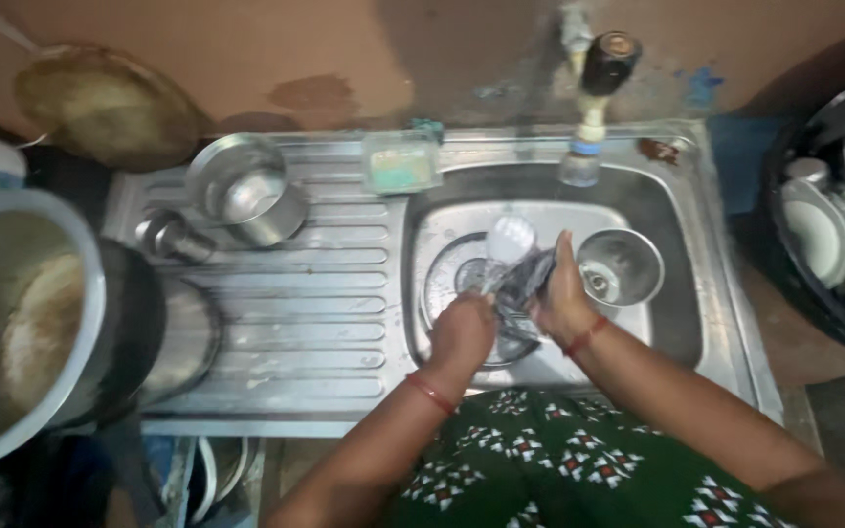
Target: The person washes various stainless steel kitchen items, including a pressure cooker lid, a small pot, a blender jar, a plate, and cutlery, in a sink. They scrub the items with a sponge and rinse them under running water, placing the cleaned items on a drying rack or tray.
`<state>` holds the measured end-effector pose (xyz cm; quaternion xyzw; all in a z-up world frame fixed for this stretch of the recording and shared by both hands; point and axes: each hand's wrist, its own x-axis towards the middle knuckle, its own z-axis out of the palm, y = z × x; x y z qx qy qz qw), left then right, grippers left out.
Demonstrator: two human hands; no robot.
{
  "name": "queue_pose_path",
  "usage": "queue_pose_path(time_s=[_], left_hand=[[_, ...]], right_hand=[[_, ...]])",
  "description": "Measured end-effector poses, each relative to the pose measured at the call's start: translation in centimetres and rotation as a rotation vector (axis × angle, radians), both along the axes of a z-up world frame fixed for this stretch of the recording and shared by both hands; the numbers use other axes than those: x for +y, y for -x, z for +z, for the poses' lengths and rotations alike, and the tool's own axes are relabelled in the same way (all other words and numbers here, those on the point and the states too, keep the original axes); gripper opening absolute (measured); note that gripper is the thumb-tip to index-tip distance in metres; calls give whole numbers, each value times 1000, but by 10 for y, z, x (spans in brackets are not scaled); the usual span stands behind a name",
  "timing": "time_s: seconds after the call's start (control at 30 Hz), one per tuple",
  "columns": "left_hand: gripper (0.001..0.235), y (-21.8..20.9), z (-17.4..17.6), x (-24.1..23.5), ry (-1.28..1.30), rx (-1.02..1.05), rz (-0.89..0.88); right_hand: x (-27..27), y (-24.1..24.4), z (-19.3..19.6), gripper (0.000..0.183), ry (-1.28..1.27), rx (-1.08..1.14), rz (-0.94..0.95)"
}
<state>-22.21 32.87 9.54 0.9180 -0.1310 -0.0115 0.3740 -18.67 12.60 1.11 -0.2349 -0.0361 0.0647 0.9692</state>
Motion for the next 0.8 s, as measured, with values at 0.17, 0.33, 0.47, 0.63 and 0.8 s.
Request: queue_pose_path(time_s=[0.17, 0.33, 0.47, 0.63, 0.8], left_hand=[[21, 2, -6, -4, -136, 116, -117], [23, -30, 8, 40, -198, 178, -99], [24, -86, -11, 127, -296, 41, 322], [28, -144, -26, 269, -708, -217, 730], [46, -193, -45, 343, -868, -375, 770]], right_hand=[[39, 19, 36, 23, 721, 650, 87], [41, -1, 35, 57, 1358, 429, -126], [35, 8, 23, 54, 1924, 33, -218], [19, 23, 0, 53, 2166, 104, 11], [2, 19, -20, 75, 2020, 11, -2]])
